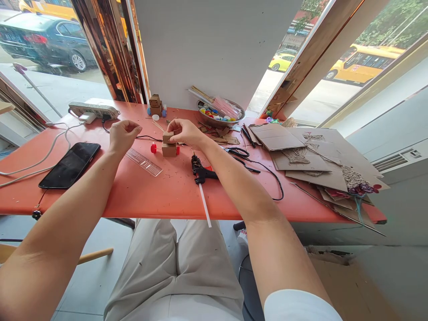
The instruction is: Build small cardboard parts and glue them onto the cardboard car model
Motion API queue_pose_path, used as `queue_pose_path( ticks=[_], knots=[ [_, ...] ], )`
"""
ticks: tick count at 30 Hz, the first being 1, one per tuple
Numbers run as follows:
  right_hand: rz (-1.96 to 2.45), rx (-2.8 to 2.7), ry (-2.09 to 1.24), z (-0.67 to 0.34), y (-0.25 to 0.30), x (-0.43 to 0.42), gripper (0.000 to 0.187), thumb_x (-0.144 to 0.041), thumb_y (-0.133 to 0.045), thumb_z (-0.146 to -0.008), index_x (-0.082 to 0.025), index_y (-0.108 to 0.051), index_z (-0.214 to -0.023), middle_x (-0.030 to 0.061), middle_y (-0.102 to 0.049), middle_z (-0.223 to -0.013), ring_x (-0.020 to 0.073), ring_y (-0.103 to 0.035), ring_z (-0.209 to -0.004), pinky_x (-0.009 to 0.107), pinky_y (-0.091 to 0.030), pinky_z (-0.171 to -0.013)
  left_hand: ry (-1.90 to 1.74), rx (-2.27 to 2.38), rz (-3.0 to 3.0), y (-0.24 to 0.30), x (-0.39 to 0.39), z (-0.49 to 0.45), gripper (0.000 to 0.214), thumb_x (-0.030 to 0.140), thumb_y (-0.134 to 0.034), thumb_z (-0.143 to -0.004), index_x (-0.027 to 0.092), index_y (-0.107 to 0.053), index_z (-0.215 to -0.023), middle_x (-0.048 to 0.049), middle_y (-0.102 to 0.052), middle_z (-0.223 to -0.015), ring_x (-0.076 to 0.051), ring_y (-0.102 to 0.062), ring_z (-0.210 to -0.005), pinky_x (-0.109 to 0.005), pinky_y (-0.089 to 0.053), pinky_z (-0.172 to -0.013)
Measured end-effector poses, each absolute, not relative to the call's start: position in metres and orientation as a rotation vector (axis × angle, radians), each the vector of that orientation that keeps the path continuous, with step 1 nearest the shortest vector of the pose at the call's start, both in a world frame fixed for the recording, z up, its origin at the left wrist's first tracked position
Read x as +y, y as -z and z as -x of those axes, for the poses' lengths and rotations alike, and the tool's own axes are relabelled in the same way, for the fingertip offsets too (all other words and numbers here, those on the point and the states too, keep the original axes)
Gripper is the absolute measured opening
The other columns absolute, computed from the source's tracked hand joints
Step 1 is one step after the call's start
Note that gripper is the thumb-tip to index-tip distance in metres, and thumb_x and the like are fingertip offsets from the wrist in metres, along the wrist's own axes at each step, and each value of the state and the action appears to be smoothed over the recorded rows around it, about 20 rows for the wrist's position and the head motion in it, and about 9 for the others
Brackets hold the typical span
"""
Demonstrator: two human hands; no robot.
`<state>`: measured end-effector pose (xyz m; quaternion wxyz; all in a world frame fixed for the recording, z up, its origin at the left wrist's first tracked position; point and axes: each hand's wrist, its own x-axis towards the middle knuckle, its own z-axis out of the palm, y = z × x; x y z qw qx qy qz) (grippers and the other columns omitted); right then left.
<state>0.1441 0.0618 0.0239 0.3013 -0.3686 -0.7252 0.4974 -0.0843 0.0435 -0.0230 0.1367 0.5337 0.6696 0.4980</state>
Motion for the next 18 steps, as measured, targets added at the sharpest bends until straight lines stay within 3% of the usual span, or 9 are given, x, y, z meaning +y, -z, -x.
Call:
queue_pose_path(
  ticks=[8,13,18],
  knots=[
    [0.967,-1.954,-1.308,-0.1433,-0.0237,0.0632,0.028,-0.009,-0.074,-0.054,-0.022,-0.058,-0.074,-0.0016,-0.068,-0.079,0.0167,-0.066,-0.079,0.025,-0.052,-0.066,-1.442,1.929,-1.545,0.0219,0.0426,0.0846,0.01,0.024,-0.074,-0.071,0.024,-0.065,-0.066,0.0,-0.071,-0.07,-0.022,-0.07,-0.078,-0.034,-0.055,-0.083],
    [0.954,-1.974,-1.199,-0.1453,-0.0251,0.0659,0.022,-0.011,-0.074,-0.061,-0.022,-0.061,-0.075,-0.0009,-0.071,-0.081,0.0181,-0.068,-0.087,0.028,-0.059,-0.078,-1.453,1.918,-1.546,0.0232,0.0439,0.0854,0.011,0.026,-0.074,-0.072,0.025,-0.065,-0.067,0.001,-0.067,-0.067,-0.022,-0.067,-0.078,-0.033,-0.054,-0.081],
    [1.034,-1.947,-1.309,-0.1442,-0.0284,0.0664,0.022,-0.008,-0.076,-0.068,-0.021,-0.061,-0.077,-0.0004,-0.072,-0.079,0.0156,-0.068,-0.079,0.028,-0.061,-0.077,-1.429,1.948,-1.523,0.022,0.0431,0.0841,0.014,0.023,-0.074,-0.074,0.024,-0.063,-0.066,0.001,-0.066,-0.068,-0.021,-0.065,-0.076,-0.032,-0.052,-0.08]
  ],
)
